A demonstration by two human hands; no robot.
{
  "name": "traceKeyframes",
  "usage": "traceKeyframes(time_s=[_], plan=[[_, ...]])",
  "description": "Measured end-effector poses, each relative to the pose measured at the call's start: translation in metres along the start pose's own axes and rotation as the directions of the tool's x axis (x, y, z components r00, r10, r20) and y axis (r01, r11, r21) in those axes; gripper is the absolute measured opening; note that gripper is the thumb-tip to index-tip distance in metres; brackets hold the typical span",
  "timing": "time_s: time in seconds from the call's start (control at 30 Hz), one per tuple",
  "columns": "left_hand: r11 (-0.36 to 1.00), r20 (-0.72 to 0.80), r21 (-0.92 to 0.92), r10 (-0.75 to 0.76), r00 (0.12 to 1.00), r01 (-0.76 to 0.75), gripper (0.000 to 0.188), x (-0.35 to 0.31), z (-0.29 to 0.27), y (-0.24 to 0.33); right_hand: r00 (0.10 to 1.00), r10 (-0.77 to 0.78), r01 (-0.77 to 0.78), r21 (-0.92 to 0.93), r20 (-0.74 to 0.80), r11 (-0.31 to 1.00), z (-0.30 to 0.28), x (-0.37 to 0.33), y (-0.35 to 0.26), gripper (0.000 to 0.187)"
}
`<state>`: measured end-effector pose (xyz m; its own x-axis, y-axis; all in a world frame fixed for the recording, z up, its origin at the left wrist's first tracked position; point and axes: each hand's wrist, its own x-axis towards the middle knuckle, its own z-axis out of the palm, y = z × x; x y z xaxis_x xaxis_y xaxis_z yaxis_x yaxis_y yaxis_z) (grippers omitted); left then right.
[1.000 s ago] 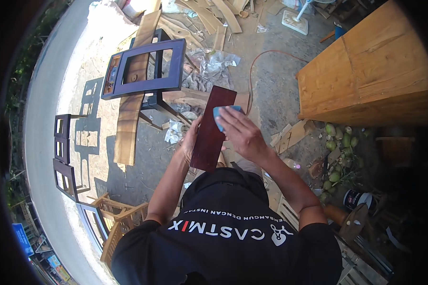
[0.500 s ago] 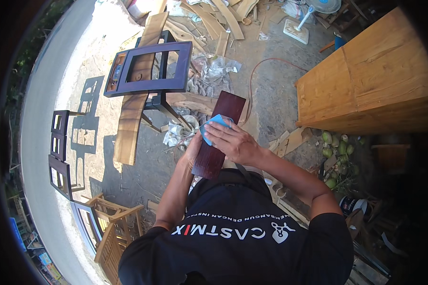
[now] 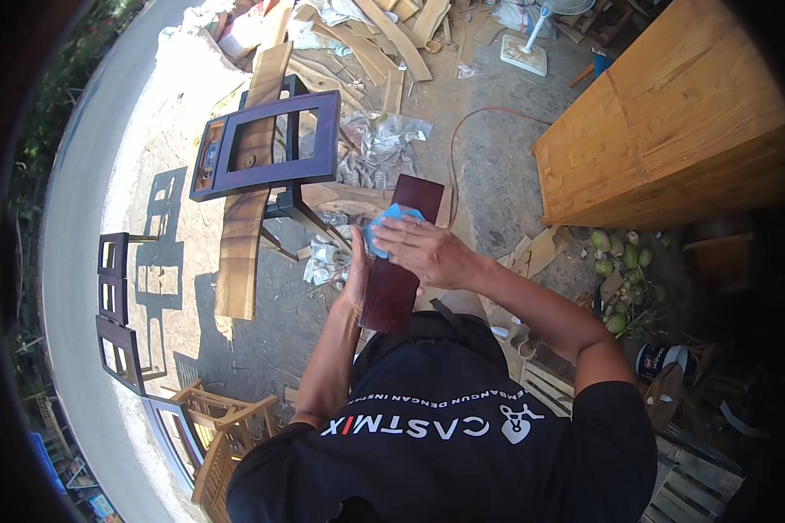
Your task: The person wipes a rectangular wooden piece with a cloth, then places a wooden frame on a stand and uses a spray gun to apply a dark coating, before picking up the finished frame to move it.
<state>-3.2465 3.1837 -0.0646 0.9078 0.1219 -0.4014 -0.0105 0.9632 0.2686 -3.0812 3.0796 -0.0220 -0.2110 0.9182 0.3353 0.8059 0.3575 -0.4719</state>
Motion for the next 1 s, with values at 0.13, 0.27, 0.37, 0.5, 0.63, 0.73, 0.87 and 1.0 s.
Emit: traceKeyframes(time_s=[0.13, 0.27, 0.37, 0.5, 0.63, 0.73, 0.87, 1.0], plan=[[0.995, 0.117, 0.075, -0.07, 0.991, 0.062, 0.123, -0.007, -0.006, 0.0, 0.987, 0.12, -0.125, -0.047, -0.108, 0.991, 0.001, 0.006, 0.0, 0.038], [0.988, 0.059, -0.046, 0.153, 0.986, -0.15, 0.119, -0.003, 0.008, 0.005, 0.999, -0.001, 0.0, -0.035, -0.041, 0.999, 0.004, 0.002, -0.017, 0.039], [0.959, 0.157, -0.255, 0.169, 0.973, -0.125, 0.103, 0.008, -0.001, 0.001, 0.964, 0.166, -0.193, -0.123, -0.206, 0.973, 0.012, 0.028, -0.014, 0.04], [0.953, 0.247, -0.261, 0.223, 0.943, -0.157, 0.079, 0.006, -0.002, 0.007, 0.98, 0.166, -0.172, -0.047, -0.106, 0.984, 0.014, 0.023, -0.03, 0.039], [0.946, 0.109, -0.224, 0.265, 0.958, -0.236, 0.075, 0.003, 0.021, 0.006, 0.948, 0.212, -0.231, -0.057, -0.238, 0.971, 0.007, 0.056, -0.014, 0.039], [0.911, 0.48, -0.348, 0.377, 0.792, -0.223, 0.081, 0.001, 0.011, 0.021, 0.976, 0.138, -0.144, -0.023, -0.17, 0.989, 0.027, 0.033, -0.052, 0.039], [0.924, 0.122, -0.169, 0.366, 0.923, -0.344, 0.076, 0.003, 0.038, 0.002, 0.92, 0.28, -0.299, -0.03, -0.275, 0.954, 0.001, 0.087, -0.004, 0.038], [0.839, 0.158, -0.261, 0.525, 0.837, -0.477, 0.085, 0.003, 0.03, 0.038, 0.956, 0.198, -0.189, 0.06, -0.217, 0.98, 0.032, 0.058, -0.05, 0.042]])
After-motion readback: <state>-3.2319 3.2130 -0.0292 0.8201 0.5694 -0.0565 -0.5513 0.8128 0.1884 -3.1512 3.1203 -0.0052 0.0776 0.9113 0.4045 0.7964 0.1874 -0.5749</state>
